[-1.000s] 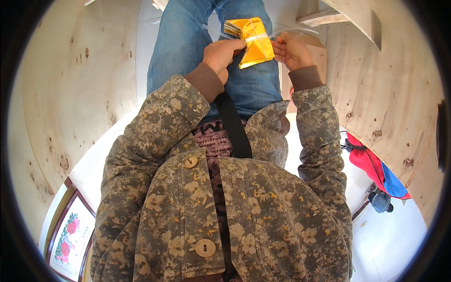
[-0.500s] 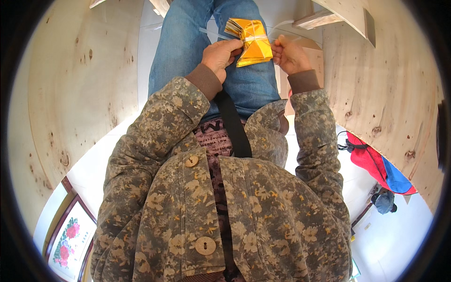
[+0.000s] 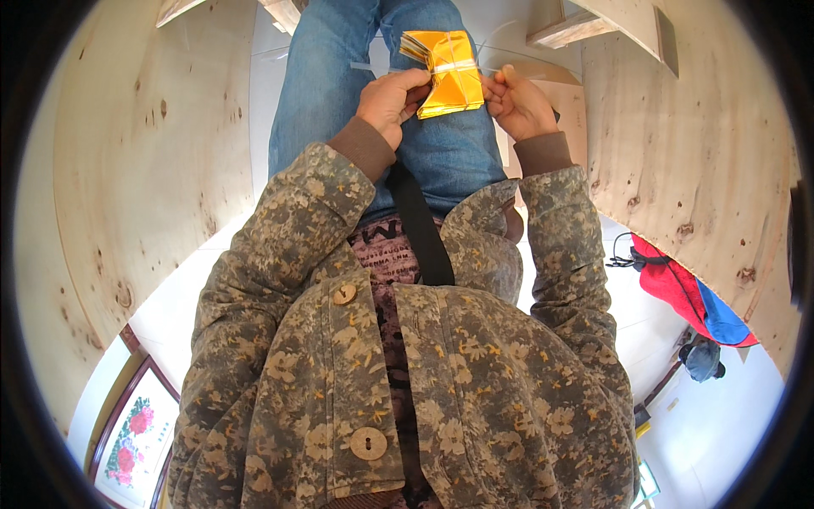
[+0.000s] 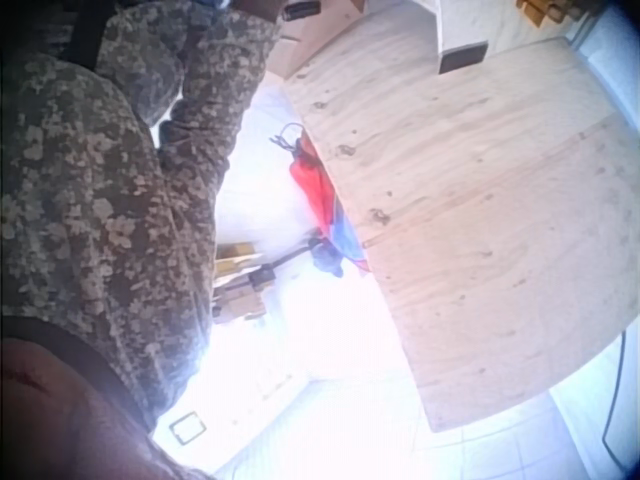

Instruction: The person sits and ties a stack of small gold paper packets with a white string. They wrap the string around the bundle, pull it tight, and tie a knot to secure the packets together.

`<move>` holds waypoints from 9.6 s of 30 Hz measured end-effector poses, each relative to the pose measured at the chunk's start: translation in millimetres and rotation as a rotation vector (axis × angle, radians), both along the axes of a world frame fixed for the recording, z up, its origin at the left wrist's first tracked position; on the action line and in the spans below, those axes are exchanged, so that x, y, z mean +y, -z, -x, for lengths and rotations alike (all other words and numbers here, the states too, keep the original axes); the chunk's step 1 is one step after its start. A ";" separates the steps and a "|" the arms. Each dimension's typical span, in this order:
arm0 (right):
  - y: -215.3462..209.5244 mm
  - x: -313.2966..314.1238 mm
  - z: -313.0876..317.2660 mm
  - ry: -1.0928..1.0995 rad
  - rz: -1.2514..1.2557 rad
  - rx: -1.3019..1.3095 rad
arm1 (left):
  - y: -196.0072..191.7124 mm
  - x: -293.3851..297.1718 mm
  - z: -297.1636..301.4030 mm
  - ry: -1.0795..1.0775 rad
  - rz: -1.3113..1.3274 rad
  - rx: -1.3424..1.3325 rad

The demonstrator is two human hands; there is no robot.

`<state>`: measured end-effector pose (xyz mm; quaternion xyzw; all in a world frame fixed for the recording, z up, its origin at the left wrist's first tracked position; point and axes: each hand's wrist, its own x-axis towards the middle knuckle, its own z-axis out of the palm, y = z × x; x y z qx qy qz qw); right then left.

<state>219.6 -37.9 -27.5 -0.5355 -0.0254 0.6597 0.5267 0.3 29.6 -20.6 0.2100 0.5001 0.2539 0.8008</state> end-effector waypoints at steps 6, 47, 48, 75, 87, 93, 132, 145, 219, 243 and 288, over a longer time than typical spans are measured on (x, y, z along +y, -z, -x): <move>-14.5 0.8 6.4 -0.004 -0.285 -0.036 | -2.8 8.0 3.8 0.077 -0.157 -0.079; -127.4 -55.5 12.5 -0.522 -0.818 -0.946 | -33.5 90.1 -13.4 0.966 -1.220 -0.346; -125.1 -56.4 15.1 -0.561 -0.829 -1.026 | -33.2 92.2 -14.3 1.005 -1.250 -0.312; -83.1 -59.3 97.9 -0.610 -0.645 -1.743 | -47.3 102.5 -23.1 1.369 -1.155 0.176; -82.7 -57.7 101.0 -0.605 -0.588 -1.855 | -33.5 60.5 -0.2 0.738 -1.527 0.386; -84.9 -57.8 100.4 -0.612 -0.506 -1.843 | -30.6 30.7 1.7 0.478 -1.719 0.563; -93.8 -6.1 74.3 -0.514 -0.192 -1.179 | -25.9 -11.8 14.3 0.588 -1.762 0.706; -95.8 7.3 64.6 -0.575 -0.096 -1.009 | -21.6 -15.9 11.2 0.552 -1.729 0.740; -65.6 12.3 37.6 -0.504 -0.460 -1.051 | -16.9 -18.8 11.8 0.591 -1.739 0.793; -55.6 -5.0 43.6 -0.537 -0.676 -1.346 | -18.1 -16.9 12.4 0.589 -1.736 0.789; -47.4 -41.1 59.5 -0.418 -0.792 -1.703 | -23.2 -13.8 14.7 0.598 -1.735 0.793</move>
